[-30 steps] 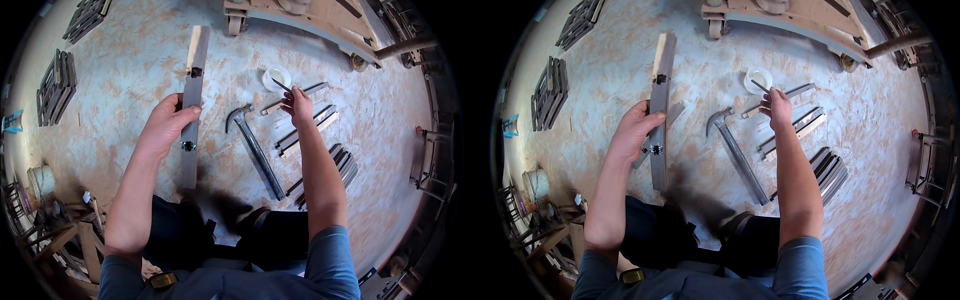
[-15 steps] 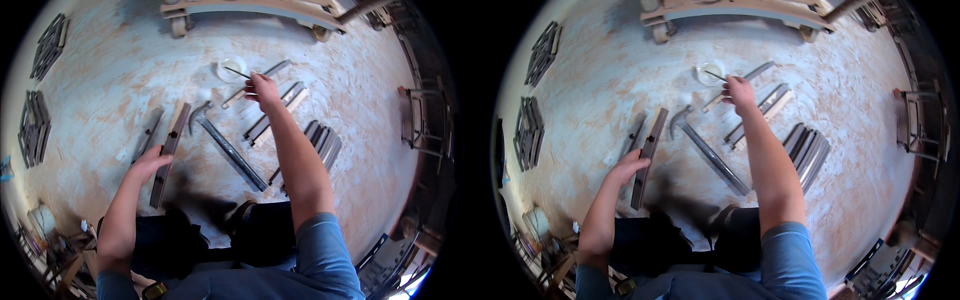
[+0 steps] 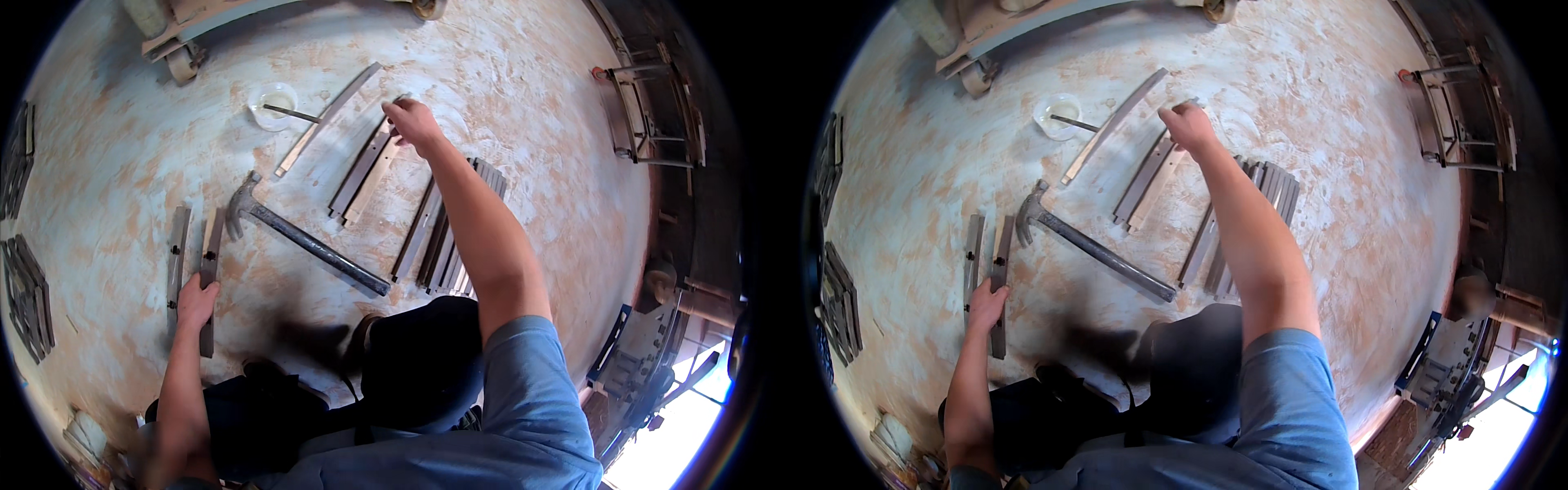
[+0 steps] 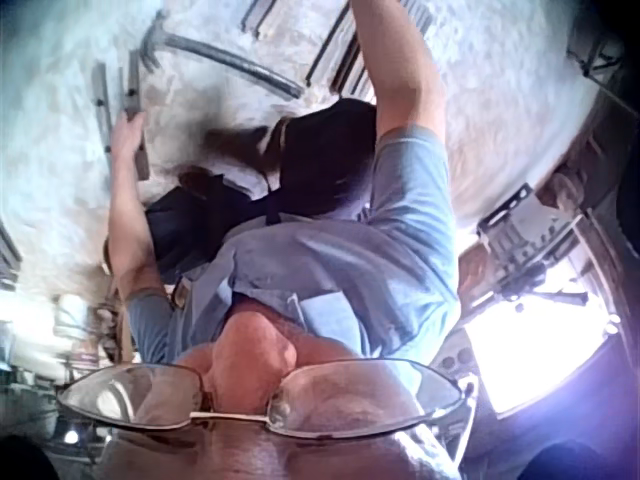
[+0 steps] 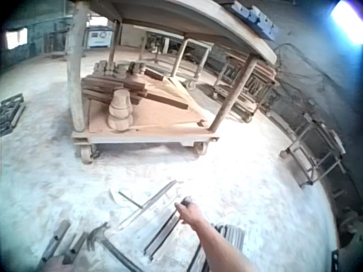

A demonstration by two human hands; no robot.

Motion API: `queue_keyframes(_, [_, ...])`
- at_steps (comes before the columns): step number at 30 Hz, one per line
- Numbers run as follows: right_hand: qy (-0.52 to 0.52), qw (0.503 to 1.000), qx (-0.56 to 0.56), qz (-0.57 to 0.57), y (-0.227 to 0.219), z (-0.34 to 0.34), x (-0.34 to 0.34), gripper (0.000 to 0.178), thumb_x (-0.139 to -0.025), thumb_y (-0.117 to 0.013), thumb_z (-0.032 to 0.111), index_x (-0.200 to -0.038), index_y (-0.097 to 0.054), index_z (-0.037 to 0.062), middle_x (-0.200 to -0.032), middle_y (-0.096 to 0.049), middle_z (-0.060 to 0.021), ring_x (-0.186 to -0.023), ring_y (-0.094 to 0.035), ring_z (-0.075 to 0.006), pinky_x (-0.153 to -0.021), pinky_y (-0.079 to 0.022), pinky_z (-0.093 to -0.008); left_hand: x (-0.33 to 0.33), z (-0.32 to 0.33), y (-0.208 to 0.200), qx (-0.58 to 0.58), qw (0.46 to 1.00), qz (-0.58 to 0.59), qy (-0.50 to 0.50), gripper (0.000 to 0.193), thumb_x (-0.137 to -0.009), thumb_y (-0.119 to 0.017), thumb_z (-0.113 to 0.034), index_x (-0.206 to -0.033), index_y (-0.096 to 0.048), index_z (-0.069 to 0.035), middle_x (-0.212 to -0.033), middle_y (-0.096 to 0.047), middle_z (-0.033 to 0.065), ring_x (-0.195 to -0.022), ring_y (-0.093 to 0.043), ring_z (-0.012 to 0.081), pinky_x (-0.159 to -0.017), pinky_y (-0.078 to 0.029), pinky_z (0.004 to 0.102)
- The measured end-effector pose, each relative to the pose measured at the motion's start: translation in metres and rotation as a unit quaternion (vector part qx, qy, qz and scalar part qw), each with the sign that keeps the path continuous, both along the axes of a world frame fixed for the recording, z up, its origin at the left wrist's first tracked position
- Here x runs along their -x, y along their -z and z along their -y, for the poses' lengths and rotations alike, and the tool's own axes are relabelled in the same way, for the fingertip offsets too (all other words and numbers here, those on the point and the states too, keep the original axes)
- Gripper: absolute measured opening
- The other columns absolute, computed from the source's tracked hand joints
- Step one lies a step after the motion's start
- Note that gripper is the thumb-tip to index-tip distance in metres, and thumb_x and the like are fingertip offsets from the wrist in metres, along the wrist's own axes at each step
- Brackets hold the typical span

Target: The person assembles a wooden frame on the floor using a hammer and nails. They repeatedly measure the frame with a tape measure to ensure alignment and then hammer nails into the joints to secure the pieces together.

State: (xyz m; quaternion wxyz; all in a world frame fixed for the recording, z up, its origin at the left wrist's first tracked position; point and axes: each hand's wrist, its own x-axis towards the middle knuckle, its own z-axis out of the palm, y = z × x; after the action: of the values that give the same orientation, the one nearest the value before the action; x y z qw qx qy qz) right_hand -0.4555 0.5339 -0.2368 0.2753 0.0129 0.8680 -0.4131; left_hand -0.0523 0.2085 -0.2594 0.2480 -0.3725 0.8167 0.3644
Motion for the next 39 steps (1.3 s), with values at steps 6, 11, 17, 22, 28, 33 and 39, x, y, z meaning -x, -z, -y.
queue_keyframes(6, [-0.018, 0.996, -0.074, 0.048, 0.012, -0.074, -0.065, 0.045, -0.090, -0.058, 0.033, -0.114, -0.063, -0.0048, -0.088, -0.068, -0.0132, -0.070, -0.066, -0.0183, -0.059, -0.057, -0.0323, -0.022, 0.001, 0.036, 0.099, 0.989, 0.058, 0.093, 0.036, -0.082, -0.063, -0.030, -0.105, -0.064, -0.003, -0.110, -0.060, 0.0217, -0.106, -0.057, 0.0387, -0.093, -0.046, 0.0448])
queue_keyframes(11, [-0.031, 0.990, -0.103, 0.092, 0.060, -0.083, -0.119, 0.051, -0.087, -0.060, 0.034, -0.118, -0.060, -0.0064, -0.087, -0.070, -0.0202, -0.072, -0.069, -0.0257, -0.070, -0.056, -0.0366, -0.016, -0.011, 0.040, 0.128, 0.985, 0.054, 0.100, 0.037, -0.082, -0.064, -0.029, -0.107, -0.064, -0.003, -0.108, -0.062, 0.0210, -0.103, -0.059, 0.0385, -0.090, -0.048, 0.0463])
queue_keyframes(17, [-0.089, 0.978, -0.185, 0.027, 0.071, -0.064, -0.126, 0.053, -0.084, -0.060, 0.038, -0.116, -0.062, -0.0041, -0.109, -0.065, -0.0283, -0.104, -0.063, -0.0371, -0.093, -0.048, -0.0428, -0.015, -0.024, 0.049, 0.213, 0.970, 0.072, 0.090, 0.035, -0.083, -0.062, -0.028, -0.103, -0.064, 0.001, -0.106, -0.063, 0.0227, -0.099, -0.062, 0.0393, -0.087, -0.049, 0.0477])
queue_keyframes(22, [-0.108, 0.978, -0.177, 0.002, 0.075, -0.059, -0.124, 0.052, -0.083, -0.061, 0.038, -0.114, -0.062, -0.0035, -0.111, -0.064, -0.0273, -0.109, -0.061, -0.0384, -0.094, -0.047, -0.0431, -0.010, -0.028, 0.042, 0.214, 0.966, 0.117, 0.091, 0.034, -0.083, -0.062, -0.028, -0.102, -0.065, 0.000, -0.107, -0.064, 0.0217, -0.098, -0.063, 0.0390, -0.086, -0.050, 0.0483])
queue_keyframes(28, [-0.082, 0.979, -0.174, 0.071, 0.087, -0.073, -0.131, 0.051, -0.085, -0.062, 0.039, -0.114, -0.062, -0.0034, -0.101, -0.067, -0.0273, -0.097, -0.066, -0.0377, -0.087, -0.050, -0.0426, -0.001, -0.025, 0.026, 0.196, 0.967, 0.146, 0.077, 0.039, -0.083, -0.062, -0.030, -0.105, -0.063, 0.002, -0.113, -0.063, 0.0222, -0.102, -0.063, 0.0390, -0.087, -0.050, 0.0484])
queue_keyframes(33, [-0.090, 0.981, -0.159, 0.068, 0.078, -0.071, -0.127, 0.046, -0.086, -0.060, 0.036, -0.114, -0.063, -0.0009, -0.100, -0.068, -0.0257, -0.095, -0.066, -0.0364, -0.085, -0.051, -0.0422, 0.003, -0.027, 0.022, 0.253, 0.962, 0.072, 0.069, 0.047, -0.086, -0.062, -0.034, -0.114, -0.060, 0.003, -0.118, -0.060, 0.0221, -0.110, -0.059, 0.0375, -0.093, -0.048, 0.0461])
queue_keyframes(39, [-0.215, 0.955, -0.186, -0.084, 0.063, -0.037, -0.125, 0.036, -0.088, -0.058, 0.031, -0.114, -0.065, 0.0079, -0.110, -0.065, -0.0175, -0.104, -0.062, -0.0359, -0.090, -0.050, -0.0433, 0.069, -0.034, -0.097, 0.011, 0.988, -0.157, -0.007, 0.046, -0.092, -0.062, -0.019, -0.130, -0.053, 0.004, -0.116, -0.063, 0.0158, -0.102, -0.062, 0.0196, -0.090, -0.048, 0.0300])
